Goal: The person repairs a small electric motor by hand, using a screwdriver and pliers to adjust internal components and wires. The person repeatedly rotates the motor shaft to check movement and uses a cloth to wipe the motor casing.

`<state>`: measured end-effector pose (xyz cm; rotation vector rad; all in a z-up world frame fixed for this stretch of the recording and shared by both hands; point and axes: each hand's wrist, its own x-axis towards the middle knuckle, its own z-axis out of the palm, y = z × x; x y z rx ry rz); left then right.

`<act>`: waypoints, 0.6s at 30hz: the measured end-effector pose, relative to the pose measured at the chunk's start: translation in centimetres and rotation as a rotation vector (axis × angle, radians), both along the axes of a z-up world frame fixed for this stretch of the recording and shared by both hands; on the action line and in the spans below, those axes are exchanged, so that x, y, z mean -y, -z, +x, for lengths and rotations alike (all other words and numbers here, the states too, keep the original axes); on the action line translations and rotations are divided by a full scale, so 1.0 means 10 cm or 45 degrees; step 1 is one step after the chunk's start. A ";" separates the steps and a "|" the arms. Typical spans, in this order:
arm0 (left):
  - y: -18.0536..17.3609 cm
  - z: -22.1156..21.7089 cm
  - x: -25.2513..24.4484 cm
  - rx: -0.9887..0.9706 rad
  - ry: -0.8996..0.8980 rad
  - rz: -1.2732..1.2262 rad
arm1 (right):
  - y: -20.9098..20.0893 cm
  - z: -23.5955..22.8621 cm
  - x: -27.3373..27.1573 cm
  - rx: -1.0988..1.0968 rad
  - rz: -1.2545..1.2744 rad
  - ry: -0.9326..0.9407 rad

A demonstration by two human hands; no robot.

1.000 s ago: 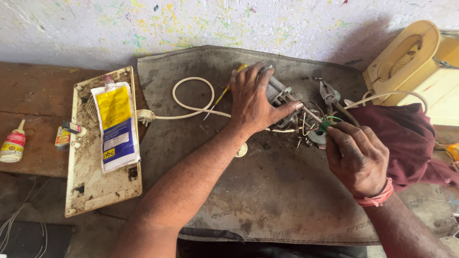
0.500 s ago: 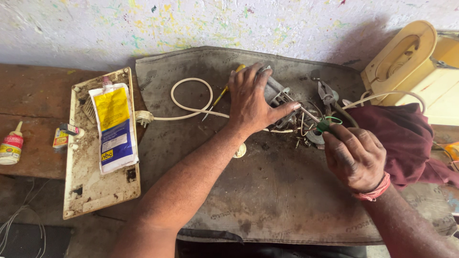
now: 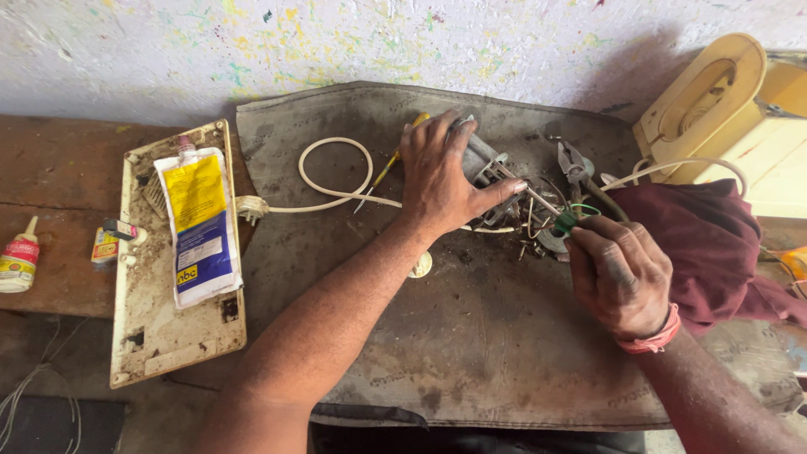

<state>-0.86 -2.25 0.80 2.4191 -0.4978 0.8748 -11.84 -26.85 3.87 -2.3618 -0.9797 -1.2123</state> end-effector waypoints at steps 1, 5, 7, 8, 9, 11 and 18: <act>0.00 0.00 0.01 -0.004 -0.003 -0.001 | -0.01 0.00 0.00 0.011 -0.003 0.001; 0.01 0.00 0.00 0.002 -0.010 -0.002 | -0.03 -0.01 -0.03 0.017 -0.009 -0.008; 0.03 0.01 0.01 0.008 -0.005 0.004 | -0.03 -0.02 -0.03 0.015 -0.007 -0.005; 0.03 0.02 0.01 0.010 -0.005 0.013 | -0.03 -0.02 -0.04 0.014 -0.005 -0.003; 0.03 0.03 0.01 0.012 -0.005 0.022 | -0.03 -0.02 -0.04 0.015 -0.008 0.001; 0.05 0.04 0.02 -0.009 -0.003 0.021 | -0.03 -0.03 -0.03 0.016 -0.017 0.012; 0.06 0.03 0.01 0.012 -0.007 0.021 | -0.01 -0.03 -0.04 0.012 0.011 0.006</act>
